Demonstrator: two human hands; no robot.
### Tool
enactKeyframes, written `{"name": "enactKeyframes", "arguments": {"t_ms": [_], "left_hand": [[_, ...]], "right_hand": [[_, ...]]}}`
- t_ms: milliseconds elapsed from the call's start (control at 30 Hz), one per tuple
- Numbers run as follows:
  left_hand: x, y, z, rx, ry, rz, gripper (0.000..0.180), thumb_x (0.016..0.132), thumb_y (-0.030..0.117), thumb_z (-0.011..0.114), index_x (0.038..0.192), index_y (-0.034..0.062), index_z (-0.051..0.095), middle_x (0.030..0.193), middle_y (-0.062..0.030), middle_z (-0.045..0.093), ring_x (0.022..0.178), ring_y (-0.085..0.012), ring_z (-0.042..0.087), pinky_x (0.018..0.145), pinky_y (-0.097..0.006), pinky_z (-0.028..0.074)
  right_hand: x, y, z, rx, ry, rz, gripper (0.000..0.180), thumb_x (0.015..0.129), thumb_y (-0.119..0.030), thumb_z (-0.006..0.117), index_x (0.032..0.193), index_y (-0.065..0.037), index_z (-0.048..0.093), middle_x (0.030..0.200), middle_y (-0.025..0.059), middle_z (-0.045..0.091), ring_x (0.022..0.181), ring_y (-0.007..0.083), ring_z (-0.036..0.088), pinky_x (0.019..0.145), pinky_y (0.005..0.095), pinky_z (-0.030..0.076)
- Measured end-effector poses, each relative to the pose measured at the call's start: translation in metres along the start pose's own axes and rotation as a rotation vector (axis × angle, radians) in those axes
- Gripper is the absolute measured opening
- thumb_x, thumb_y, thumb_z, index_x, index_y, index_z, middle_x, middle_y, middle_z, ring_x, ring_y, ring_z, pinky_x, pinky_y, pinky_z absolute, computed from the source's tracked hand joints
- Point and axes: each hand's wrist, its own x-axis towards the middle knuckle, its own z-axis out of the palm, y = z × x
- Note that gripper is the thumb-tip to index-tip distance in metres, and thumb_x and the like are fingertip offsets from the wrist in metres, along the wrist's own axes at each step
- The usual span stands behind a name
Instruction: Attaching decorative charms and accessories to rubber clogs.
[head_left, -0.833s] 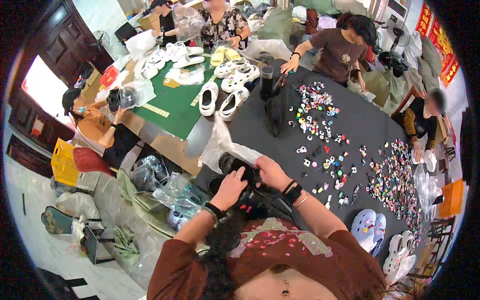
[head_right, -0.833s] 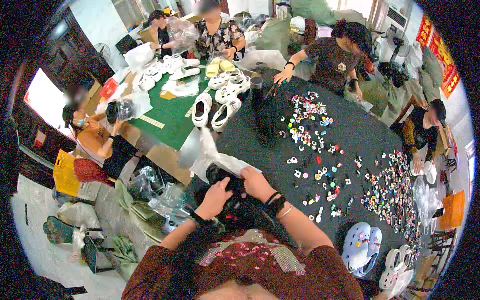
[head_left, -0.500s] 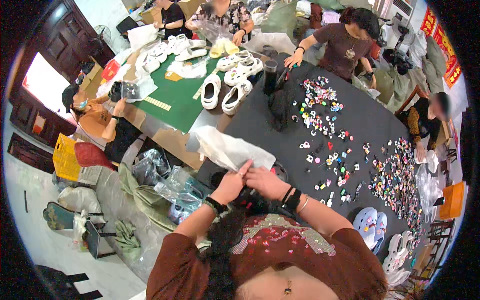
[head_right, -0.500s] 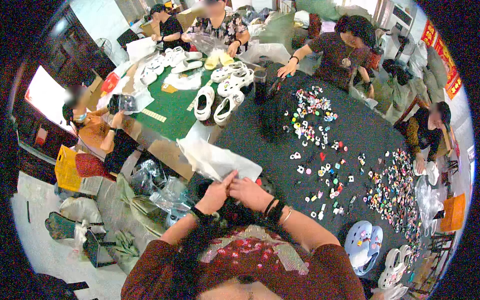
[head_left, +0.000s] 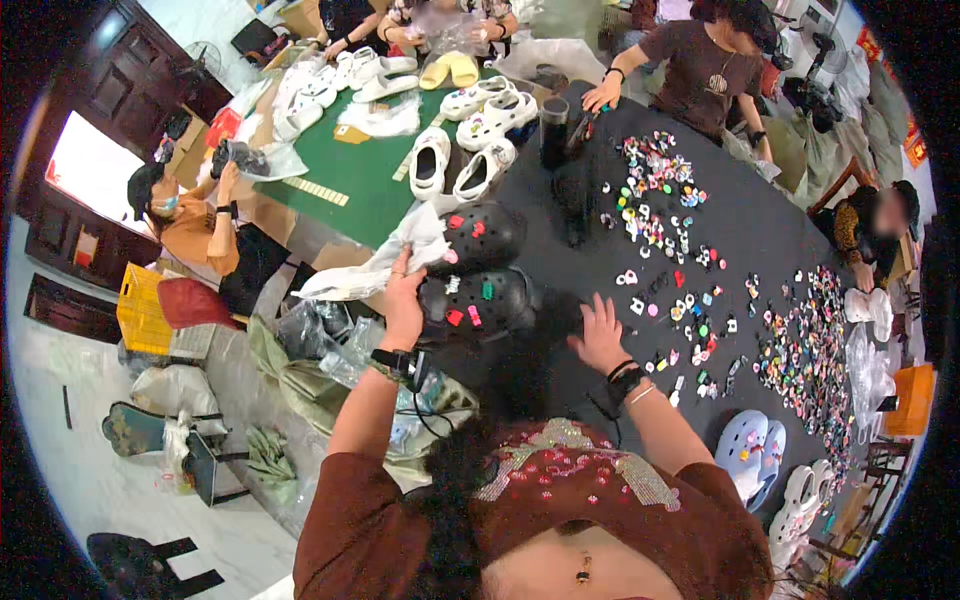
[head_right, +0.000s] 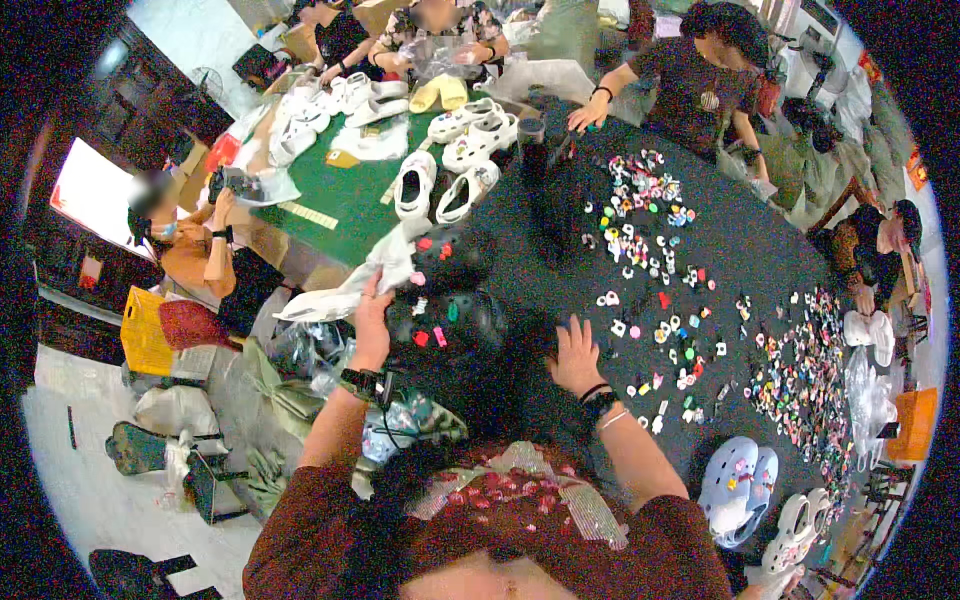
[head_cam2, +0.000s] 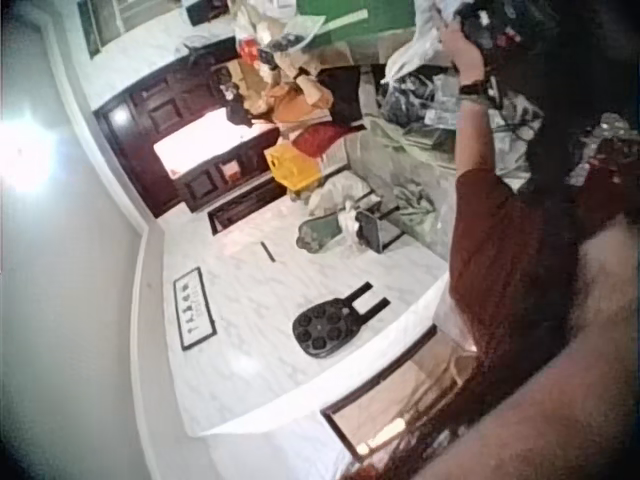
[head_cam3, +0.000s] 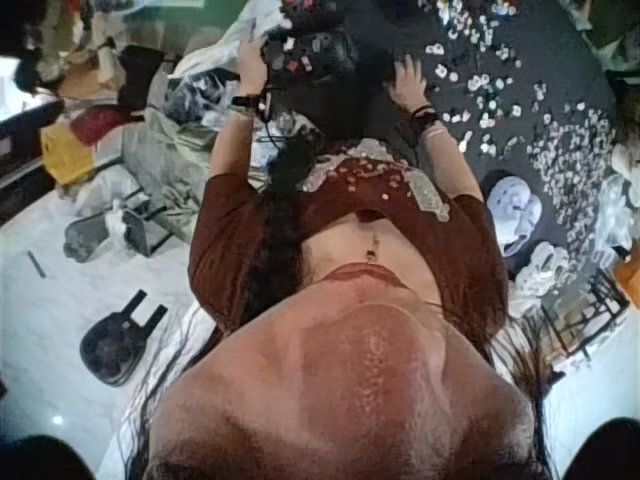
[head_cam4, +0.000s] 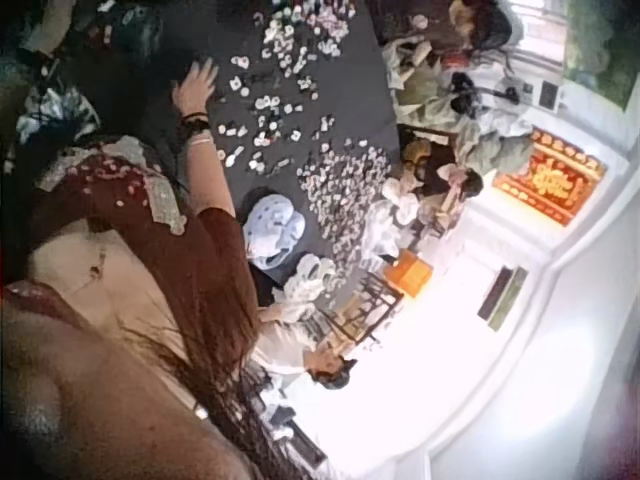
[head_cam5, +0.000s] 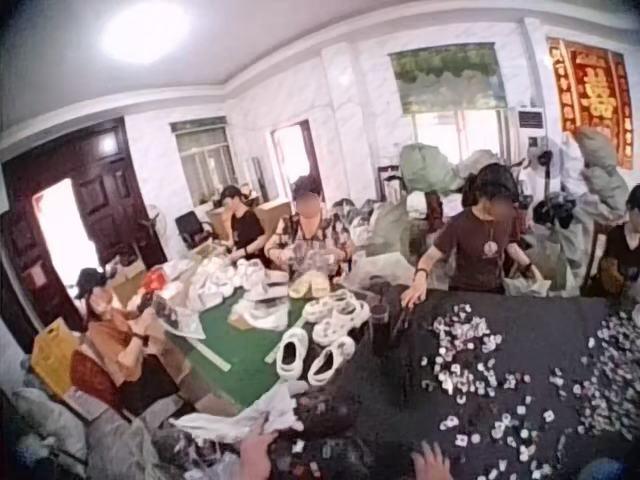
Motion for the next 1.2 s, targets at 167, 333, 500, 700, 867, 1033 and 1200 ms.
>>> {"name": "enactKeyframes", "arguments": {"t_ms": [167,333,500,700,867,1033,1200], "left_hand": [[0.088,0.003,0.004,0.215,0.169,0.255,0.027,0.083,0.004,0.047,0.107,-0.0029,0.058,0.131,-0.0196,0.044,0.121,-0.0346,0.04,0.102,-0.037,0.031],[0.216,-0.052,-0.017,0.361,0.456,0.22,0.031,0.069,-0.006,0.046,0.095,-0.004,0.063,0.108,-0.0318,0.052,0.103,-0.0423,0.049,0.091,-0.043,0.039],[0.292,-0.03,0.049,0.65,0.411,0.192,0.02,0.07,0.005,0.054,0.083,-0.0033,0.067,0.077,-0.0256,0.061,0.08,-0.0391,0.058,0.075,-0.041,0.045],[0.374,-0.069,0.083,0.661,0.459,0.167,0.022,0.066,0.007,0.053,0.08,-0.0043,0.067,0.074,-0.0258,0.062,0.076,-0.0405,0.058,0.074,-0.043,0.046],[0.415,-0.125,0.088,0.858,0.3,-0.103,0.034,0.067,0.009,0.057,0.098,-0.0027,0.063,0.105,-0.0299,0.055,0.092,-0.0418,0.055,0.084,-0.043,0.044],[0.392,-0.139,0.135,0.789,-0.133,0.09,0.053,0.068,0.016,0.065,0.12,0.0088,0.055,0.134,-0.0314,0.032,0.127,-0.0406,0.03,0.102,-0.039,0.033],[0.385,-0.138,0.116,0.709,0.021,0.129,0.05,0.069,0.015,0.066,0.117,0.0055,0.057,0.135,-0.0401,0.02,0.13,-0.0403,0.026,0.102,-0.038,0.033]], "right_hand": [[-0.021,0.005,0.039,-0.156,-0.111,0.083,0.089,0.076,-0.054,0.059,0.142,-0.008,0.019,0.149,0.0185,0.004,0.135,0.0426,0.002,0.101,0.0617,0.018],[-0.013,0.0,0.038,-0.15,-0.169,0.043,0.091,0.076,-0.06,0.055,0.142,-0.009,0.019,0.149,0.0186,0.004,0.135,0.0425,0.002,0.103,0.0608,0.013],[-0.016,0.004,0.032,-0.148,-0.209,0.12,0.09,0.075,-0.063,0.053,0.141,-0.01,0.024,0.148,0.0194,0.008,0.135,0.0428,0.004,0.102,0.0612,0.013],[-0.012,0.0,0.028,-0.136,-0.263,0.138,0.091,0.074,-0.064,0.054,0.141,-0.01,0.024,0.148,0.0196,0.008,0.135,0.0434,0.003,0.102,0.0615,0.013],[-0.003,-0.003,0.024,-0.151,-0.288,0.101,0.089,0.074,-0.064,0.054,0.14,-0.011,0.026,0.147,0.0199,0.01,0.135,0.0436,0.006,0.102,0.0611,0.014],[-0.002,0.0,0.024,-0.18,-0.307,0.15,0.089,0.073,-0.065,0.053,0.139,-0.011,0.027,0.147,0.02,0.012,0.134,0.0437,0.007,0.101,0.061,0.017],[0.0,-0.002,0.021,-0.169,-0.33,0.142,0.089,0.077,-0.065,0.048,0.14,-0.007,0.026,0.147,0.0225,0.008,0.135,0.0445,0.003,0.103,0.0606,0.012]]}}
